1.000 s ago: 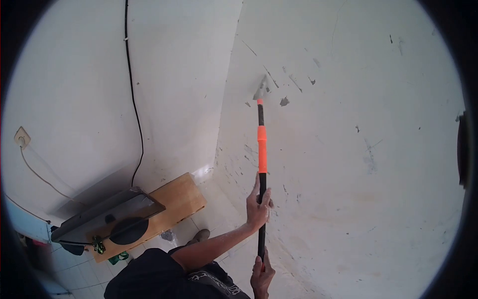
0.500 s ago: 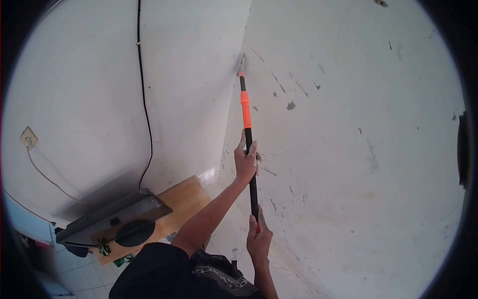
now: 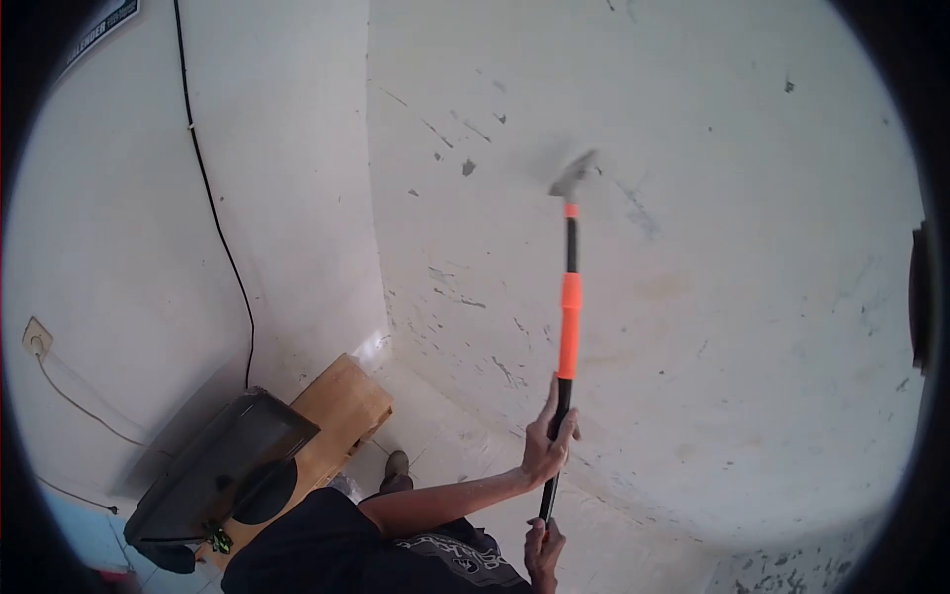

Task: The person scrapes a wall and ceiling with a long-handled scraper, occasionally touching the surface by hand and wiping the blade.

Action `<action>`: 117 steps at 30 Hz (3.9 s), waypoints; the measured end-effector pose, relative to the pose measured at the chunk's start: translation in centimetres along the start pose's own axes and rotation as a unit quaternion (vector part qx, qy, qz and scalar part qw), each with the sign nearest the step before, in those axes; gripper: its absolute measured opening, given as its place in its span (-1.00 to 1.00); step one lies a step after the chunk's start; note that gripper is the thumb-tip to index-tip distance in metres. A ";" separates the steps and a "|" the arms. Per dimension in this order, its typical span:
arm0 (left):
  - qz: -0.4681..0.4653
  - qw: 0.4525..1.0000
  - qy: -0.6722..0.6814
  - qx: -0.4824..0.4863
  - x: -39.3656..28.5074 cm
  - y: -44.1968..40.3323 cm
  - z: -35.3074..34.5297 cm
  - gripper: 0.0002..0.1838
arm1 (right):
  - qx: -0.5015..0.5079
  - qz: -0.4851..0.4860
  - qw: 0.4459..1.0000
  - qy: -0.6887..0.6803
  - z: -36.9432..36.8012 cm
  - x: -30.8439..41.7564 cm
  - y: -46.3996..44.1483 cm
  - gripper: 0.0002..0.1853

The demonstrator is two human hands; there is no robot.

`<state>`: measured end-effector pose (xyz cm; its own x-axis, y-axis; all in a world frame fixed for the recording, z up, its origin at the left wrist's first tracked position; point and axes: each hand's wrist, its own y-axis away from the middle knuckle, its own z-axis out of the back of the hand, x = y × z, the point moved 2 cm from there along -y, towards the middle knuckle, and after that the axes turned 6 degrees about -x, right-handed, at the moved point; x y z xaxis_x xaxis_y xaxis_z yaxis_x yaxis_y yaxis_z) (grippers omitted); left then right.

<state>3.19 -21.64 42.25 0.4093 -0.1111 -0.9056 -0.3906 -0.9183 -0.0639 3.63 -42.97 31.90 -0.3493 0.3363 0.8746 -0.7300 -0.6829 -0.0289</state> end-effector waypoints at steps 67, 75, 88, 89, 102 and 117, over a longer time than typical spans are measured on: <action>-0.154 0.984 -0.021 -0.093 -6.5 -9.5 1.5 -0.26 | -0.011 0.049 0.998 -0.048 -5.6 7.1 -8.8 -0.42; -0.184 0.978 -0.005 -0.104 -3.8 -7.6 -1.4 -0.27 | -0.063 0.058 0.996 -0.025 -2.0 4.7 -7.9 -0.51; -0.211 0.973 -0.016 -0.093 -10.3 -10.9 1.3 -0.24 | -0.056 0.074 0.995 -0.032 -5.7 11.4 -8.9 -0.51; -0.250 0.963 -0.006 -0.098 -12.0 -12.6 1.4 -0.24 | -0.060 0.096 0.993 -0.036 -5.7 14.1 -9.9 -0.50; -0.220 0.971 -0.038 -0.091 -18.0 -12.7 3.5 -0.27 | 0.009 0.103 0.987 -0.126 -7.2 17.7 -8.6 -0.52; -0.152 0.985 -0.052 -0.061 -5.2 -8.0 4.7 -0.24 | -0.090 0.098 0.984 -0.122 -10.4 5.5 -4.3 -0.46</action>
<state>0.31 -11.90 45.47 0.4030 0.2090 -0.8910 -0.1594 -0.9427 -0.2932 -1.27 -31.38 31.81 -0.3583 0.0282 0.9332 -0.7621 -0.5861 -0.2750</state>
